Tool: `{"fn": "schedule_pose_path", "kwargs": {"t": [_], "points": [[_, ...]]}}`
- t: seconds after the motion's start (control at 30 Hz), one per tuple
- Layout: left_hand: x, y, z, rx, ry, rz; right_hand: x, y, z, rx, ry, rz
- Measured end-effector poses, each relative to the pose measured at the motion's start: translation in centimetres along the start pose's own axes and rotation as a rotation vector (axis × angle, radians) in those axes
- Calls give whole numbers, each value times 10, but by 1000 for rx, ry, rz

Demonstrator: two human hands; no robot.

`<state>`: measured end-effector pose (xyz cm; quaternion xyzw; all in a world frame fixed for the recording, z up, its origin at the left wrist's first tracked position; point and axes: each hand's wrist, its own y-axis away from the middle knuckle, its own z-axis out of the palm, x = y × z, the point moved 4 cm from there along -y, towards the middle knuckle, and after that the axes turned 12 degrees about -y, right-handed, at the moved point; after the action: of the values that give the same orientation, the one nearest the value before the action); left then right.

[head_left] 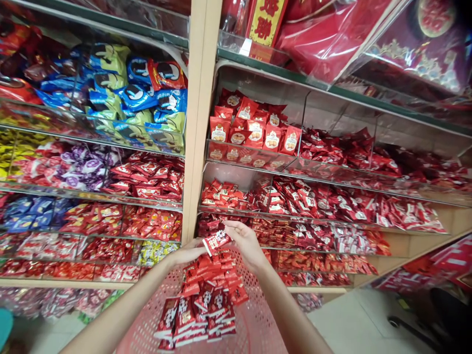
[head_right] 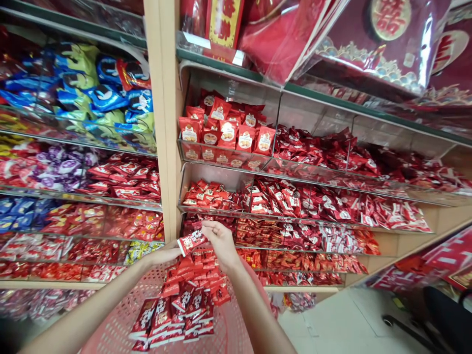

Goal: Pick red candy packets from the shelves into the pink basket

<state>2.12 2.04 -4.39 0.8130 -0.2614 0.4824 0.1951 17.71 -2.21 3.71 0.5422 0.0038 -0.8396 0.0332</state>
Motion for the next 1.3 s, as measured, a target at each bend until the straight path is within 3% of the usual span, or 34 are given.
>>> {"fn": "schedule_pose_path", "kwargs": {"t": [0.17,0.47,0.57,0.83,1.07,1.3], "points": [[-1,0,-1,-5,-12,-41,10,4,-1,-8,-50,21],[-4,-2,2,16,-66,-75,58,14,3,-23,-139,370],[-9,-3,2,10,-83,-67,68,16,5,-34,-152,406],[-16,-4,5,-29,-22,-74,79,31,23,-294,71,435],[-9,-3,2,-6,-107,-60,110,38,22,-412,507,305],[-11,-4,2,11,-174,-72,139,46,54,-417,827,109]]}}
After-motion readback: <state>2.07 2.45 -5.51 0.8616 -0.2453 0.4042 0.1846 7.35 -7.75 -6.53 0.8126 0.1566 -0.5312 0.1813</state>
